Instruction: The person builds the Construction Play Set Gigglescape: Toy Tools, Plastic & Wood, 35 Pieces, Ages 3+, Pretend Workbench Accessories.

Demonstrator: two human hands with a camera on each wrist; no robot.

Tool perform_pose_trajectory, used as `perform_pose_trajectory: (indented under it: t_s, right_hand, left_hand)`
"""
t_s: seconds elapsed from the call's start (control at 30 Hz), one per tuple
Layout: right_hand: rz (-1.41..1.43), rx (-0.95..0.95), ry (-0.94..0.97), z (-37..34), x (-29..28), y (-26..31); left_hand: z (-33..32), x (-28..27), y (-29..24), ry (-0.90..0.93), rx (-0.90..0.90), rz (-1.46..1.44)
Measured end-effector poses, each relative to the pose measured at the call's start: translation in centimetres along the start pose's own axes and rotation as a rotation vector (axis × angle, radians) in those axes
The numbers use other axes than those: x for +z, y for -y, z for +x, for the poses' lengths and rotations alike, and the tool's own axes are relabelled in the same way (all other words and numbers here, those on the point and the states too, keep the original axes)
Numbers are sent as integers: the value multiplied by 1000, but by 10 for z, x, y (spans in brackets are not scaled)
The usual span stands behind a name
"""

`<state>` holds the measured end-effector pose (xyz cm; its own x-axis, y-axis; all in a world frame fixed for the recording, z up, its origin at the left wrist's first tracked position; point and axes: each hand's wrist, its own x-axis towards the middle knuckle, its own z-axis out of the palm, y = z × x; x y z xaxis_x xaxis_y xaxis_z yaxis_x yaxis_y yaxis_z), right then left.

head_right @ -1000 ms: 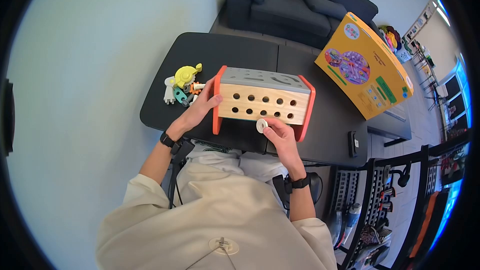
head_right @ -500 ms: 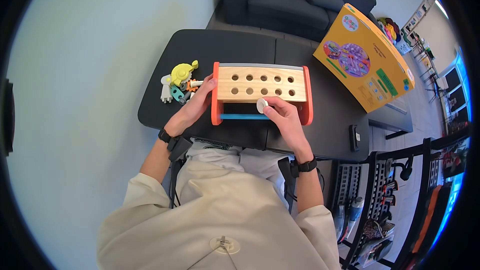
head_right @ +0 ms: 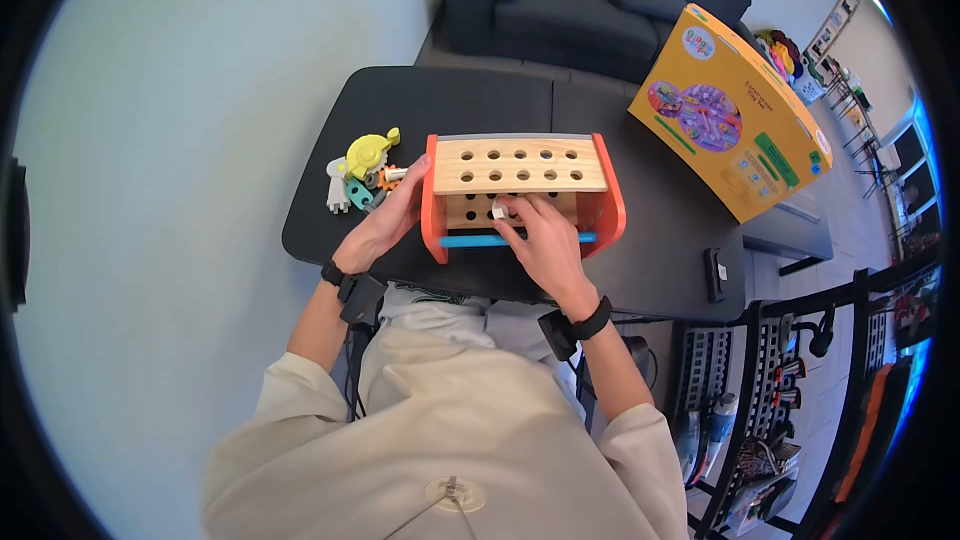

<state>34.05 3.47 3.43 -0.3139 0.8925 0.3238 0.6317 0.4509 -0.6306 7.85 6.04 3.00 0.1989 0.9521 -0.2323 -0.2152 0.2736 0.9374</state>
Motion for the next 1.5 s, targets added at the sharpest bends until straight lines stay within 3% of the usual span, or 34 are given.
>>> perform_pose_trajectory:
  t_s: [0.17, 0.27, 0.4, 0.47, 0.5, 0.53, 0.63, 0.77, 0.87, 0.9, 0.93, 1.0, 1.07, 1.17, 1.23, 1.5]
  right_hand:
    - [-155, -146, -95, 8, 13, -8]
    - [-251, -39, -46, 7, 18, -12]
    - [-184, -59, -52, 0, 11, -10]
    - [-214, -418, -280, -10, 5, -2]
    - [-203, -424, -245, -20, 4, 4]
    - [-202, -423, -238, -30, 5, 6]
    - [-56, -232, 237, -48, 4, 11]
    - [93, -53, 272, -43, 22, -15]
    - [-26, -25, 256, -25, 34, -24]
    - [-41, 88, 341, -18, 37, -23]
    - [-40, 82, 339, -14, 45, -24]
    - [-68, -192, -30, -4, 68, -36]
    - [-128, -188, -24, 4, 78, -40]
    - [-121, -235, -73, 19, 88, -42]
    - [-13, -60, -12, 32, 94, -39]
    - [165, -57, 41, 60, 110, -36]
  left_hand:
    - [11, -14, 15, 42, -82, -36]
    - [8, -14, 31, 26, -1, -88]
    - [9, -20, 42, 16, 23, 155]
    - [11, -23, 45, 35, 49, 227]
    - [12, -23, 47, 18, 86, 294]
    - [11, -22, 50, 3, 121, 360]
    - [16, -24, 57, -9, 160, 424]
    - [17, -20, 59, -36, 178, 410]
    - [16, -15, 66, -111, 238, 385]
    - [19, -17, 69, -131, 246, 401]
    - [22, -19, 73, -152, 255, 417]
    - [25, -22, 78, -182, 295, 434]
    - [29, -27, 84, -201, 340, 584]
    - [31, -28, 83, -216, 378, 577]
    - [29, -26, 81, -201, 406, 563]
    - [29, -31, 74, -196, 307, 488]
